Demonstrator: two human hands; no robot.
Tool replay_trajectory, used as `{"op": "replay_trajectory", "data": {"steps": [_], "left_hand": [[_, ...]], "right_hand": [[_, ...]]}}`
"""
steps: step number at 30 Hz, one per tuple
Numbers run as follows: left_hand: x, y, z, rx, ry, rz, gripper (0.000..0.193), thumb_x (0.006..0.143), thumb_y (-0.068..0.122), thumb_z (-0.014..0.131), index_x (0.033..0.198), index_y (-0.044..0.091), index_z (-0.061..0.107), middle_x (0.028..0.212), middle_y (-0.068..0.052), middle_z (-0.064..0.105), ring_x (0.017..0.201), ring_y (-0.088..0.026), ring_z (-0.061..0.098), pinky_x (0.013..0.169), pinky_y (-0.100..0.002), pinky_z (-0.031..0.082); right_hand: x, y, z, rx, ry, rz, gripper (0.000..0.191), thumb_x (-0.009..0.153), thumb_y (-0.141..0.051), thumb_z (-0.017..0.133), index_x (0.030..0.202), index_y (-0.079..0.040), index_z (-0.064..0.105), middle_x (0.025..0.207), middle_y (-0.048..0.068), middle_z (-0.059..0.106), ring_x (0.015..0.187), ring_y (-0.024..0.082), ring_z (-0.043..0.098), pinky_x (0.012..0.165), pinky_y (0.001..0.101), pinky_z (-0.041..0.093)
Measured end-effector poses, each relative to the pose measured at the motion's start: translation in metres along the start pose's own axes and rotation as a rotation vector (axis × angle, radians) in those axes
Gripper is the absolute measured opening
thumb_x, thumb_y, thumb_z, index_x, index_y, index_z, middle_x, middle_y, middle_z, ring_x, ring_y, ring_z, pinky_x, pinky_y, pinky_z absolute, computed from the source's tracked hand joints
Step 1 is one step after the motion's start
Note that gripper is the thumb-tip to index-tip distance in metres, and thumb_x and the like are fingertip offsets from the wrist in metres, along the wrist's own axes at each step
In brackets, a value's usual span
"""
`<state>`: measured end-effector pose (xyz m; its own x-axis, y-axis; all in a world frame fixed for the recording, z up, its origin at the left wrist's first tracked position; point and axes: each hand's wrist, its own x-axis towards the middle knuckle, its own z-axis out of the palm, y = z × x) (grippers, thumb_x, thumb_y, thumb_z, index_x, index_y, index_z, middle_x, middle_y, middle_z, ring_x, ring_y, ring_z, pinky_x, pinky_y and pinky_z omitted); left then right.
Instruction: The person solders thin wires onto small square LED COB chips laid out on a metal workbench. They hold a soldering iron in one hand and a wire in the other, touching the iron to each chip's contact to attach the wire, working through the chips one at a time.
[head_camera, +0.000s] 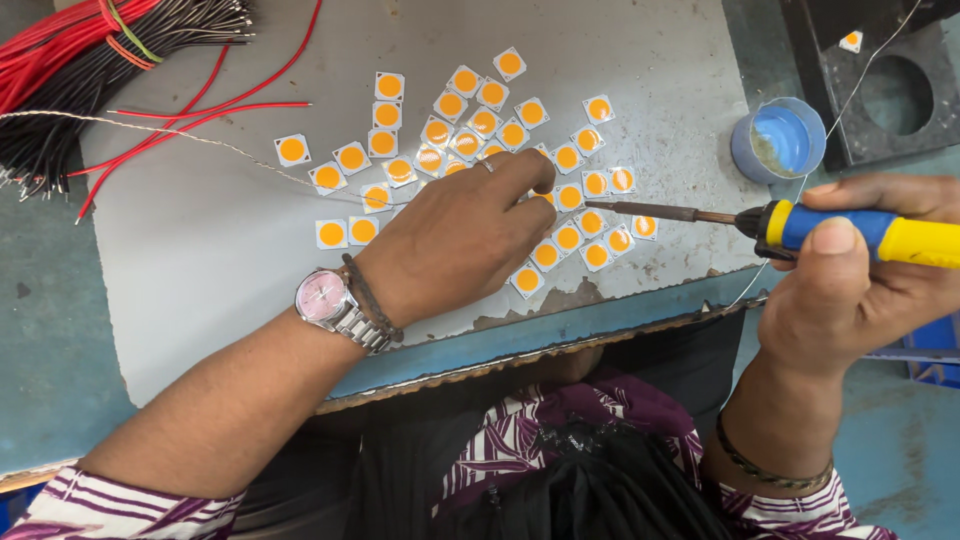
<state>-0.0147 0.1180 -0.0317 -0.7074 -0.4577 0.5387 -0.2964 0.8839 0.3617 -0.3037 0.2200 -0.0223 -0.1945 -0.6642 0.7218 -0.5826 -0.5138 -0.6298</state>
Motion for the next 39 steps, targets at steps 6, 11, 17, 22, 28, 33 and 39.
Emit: {"op": "replay_trajectory", "data": {"steps": [6, 11, 17, 22, 28, 33, 39], "left_hand": [[0.0, 0.0, 0.0, 0.003, -0.005, 0.007, 0.009, 0.09, 0.006, 0.067, 0.091, 0.0, 0.061, 0.113, -0.013, 0.061, 0.086, -0.03, 0.066, 0.07, -0.043, 0.053], [0.001, 0.001, 0.0, 0.0, -0.012, 0.006, 0.009, 0.091, 0.006, 0.067, 0.091, -0.001, 0.061, 0.113, -0.014, 0.061, 0.087, -0.03, 0.066, 0.07, -0.043, 0.053], [-0.001, 0.0, 0.001, -0.004, -0.003, 0.003, 0.01, 0.092, 0.008, 0.067, 0.095, 0.0, 0.063, 0.113, -0.013, 0.061, 0.091, -0.03, 0.066, 0.072, -0.043, 0.053], [0.0, 0.001, 0.002, -0.006, -0.003, 0.002, 0.01, 0.091, 0.007, 0.067, 0.095, -0.001, 0.062, 0.113, -0.014, 0.061, 0.093, -0.03, 0.066, 0.073, -0.043, 0.054], [0.0, -0.001, -0.008, -0.109, 0.071, -0.004, 0.009, 0.094, 0.008, 0.068, 0.097, 0.001, 0.063, 0.113, -0.013, 0.061, 0.093, -0.03, 0.066, 0.074, -0.042, 0.053], [-0.003, -0.001, -0.01, -0.163, 0.043, -0.02, 0.008, 0.094, 0.008, 0.067, 0.097, 0.001, 0.064, 0.11, -0.013, 0.06, 0.087, -0.03, 0.065, 0.073, -0.042, 0.053], [-0.002, 0.002, -0.005, -0.175, 0.012, -0.004, 0.009, 0.094, 0.008, 0.066, 0.095, 0.0, 0.063, 0.109, -0.014, 0.059, 0.089, -0.031, 0.065, 0.074, -0.042, 0.053]], "right_hand": [[0.0, 0.001, 0.0, -0.001, -0.023, -0.007, 0.038, 0.113, -0.031, 0.067, 0.11, 0.006, 0.059, 0.092, 0.008, 0.063, 0.068, 0.011, 0.06, 0.064, 0.0188, 0.049], [-0.001, 0.004, -0.003, -0.024, -0.039, -0.022, 0.033, 0.115, -0.027, 0.065, 0.109, 0.005, 0.059, 0.094, 0.009, 0.061, 0.069, 0.012, 0.057, 0.065, 0.0191, 0.046], [-0.003, 0.007, -0.005, -0.017, -0.037, -0.019, 0.032, 0.114, -0.026, 0.065, 0.109, 0.005, 0.06, 0.096, 0.008, 0.063, 0.073, 0.011, 0.058, 0.068, 0.0186, 0.047], [-0.008, 0.01, -0.005, -0.015, -0.019, -0.014, 0.032, 0.114, -0.025, 0.066, 0.107, 0.005, 0.06, 0.097, 0.008, 0.061, 0.075, 0.011, 0.055, 0.07, 0.0187, 0.043], [-0.01, 0.005, -0.007, -0.008, -0.008, -0.015, 0.034, 0.113, -0.028, 0.068, 0.107, 0.005, 0.06, 0.097, 0.008, 0.062, 0.075, 0.011, 0.055, 0.069, 0.0186, 0.043], [-0.011, 0.0, -0.008, -0.014, -0.002, -0.006, 0.037, 0.112, -0.03, 0.069, 0.106, 0.005, 0.061, 0.096, 0.008, 0.062, 0.074, 0.011, 0.055, 0.069, 0.0185, 0.043], [-0.01, -0.006, -0.007, -0.018, 0.0, 0.001, 0.039, 0.112, -0.033, 0.071, 0.106, 0.005, 0.062, 0.096, 0.008, 0.063, 0.074, 0.01, 0.055, 0.069, 0.0184, 0.042]]}}
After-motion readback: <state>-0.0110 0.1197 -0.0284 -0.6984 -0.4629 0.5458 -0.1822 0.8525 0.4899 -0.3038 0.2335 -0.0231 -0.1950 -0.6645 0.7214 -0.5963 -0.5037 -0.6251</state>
